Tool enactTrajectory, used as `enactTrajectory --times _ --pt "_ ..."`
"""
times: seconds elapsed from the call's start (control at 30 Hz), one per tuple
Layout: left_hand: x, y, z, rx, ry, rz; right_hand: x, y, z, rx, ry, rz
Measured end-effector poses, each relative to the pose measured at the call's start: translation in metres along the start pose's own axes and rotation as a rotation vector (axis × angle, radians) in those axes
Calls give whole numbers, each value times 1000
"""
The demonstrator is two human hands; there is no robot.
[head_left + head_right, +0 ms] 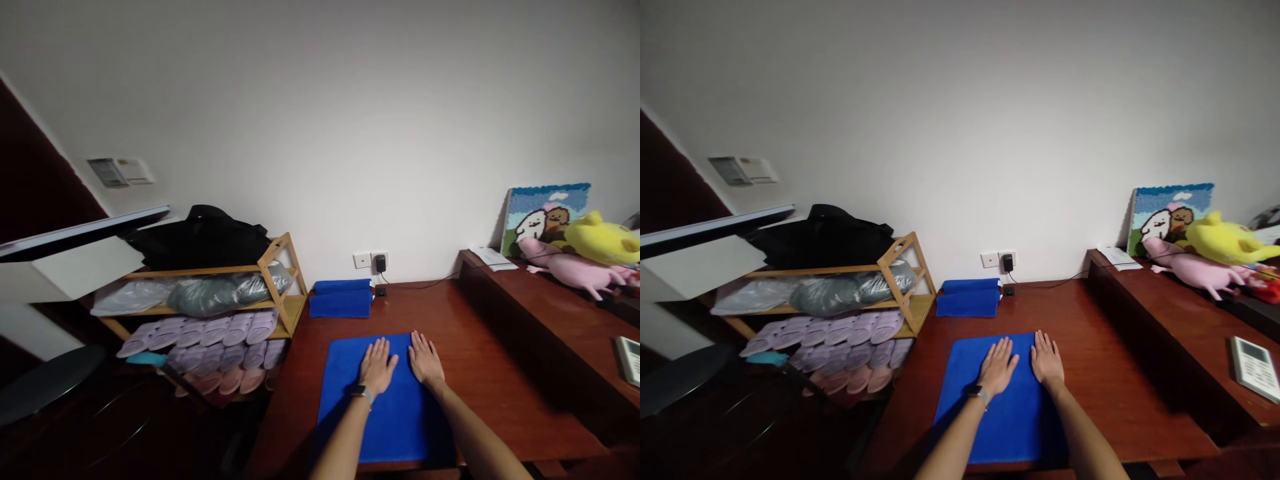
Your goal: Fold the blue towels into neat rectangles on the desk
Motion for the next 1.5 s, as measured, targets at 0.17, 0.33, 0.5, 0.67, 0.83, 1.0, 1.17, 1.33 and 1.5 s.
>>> enactTrajectory --times 0.17,0.33,0.5,0.67,0.83,1.0,1.17,1.33,1.5 --pt "132 25 45 -4 -56 283 2 1 2 10 -5 -12" --pt "183 49 59 -18 -14 253 1 2 -2 18 16 -17" --pt "176 49 61 -42 22 256 1 -1 1 59 -21 -27" --pt "177 48 66 -78 44 250 3 14 8 58 -47 -8" --pt "177 48 64 -119 73 248 9 51 -2 22 -18 24" --pt "178 48 68 -135 88 251 15 64 -1 44 -28 -3" --pt "166 43 82 -194 89 298 19 62 6 61 -35 -9" --pt "63 45 56 -202 86 121 19 63 7 53 -45 -9" --pt "-42 66 5 -48 83 -187 17 63 4 50 -40 17"
Point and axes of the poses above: each hand's wrist, its own y-axis away from the middle knuckle, its own z-axis out of the back of the hand, x = y × z, the point moved 4 cm from there along -y, towards the middle knuckle, and after that the axes turned 14 degrees about z, right-handed, at the moved point
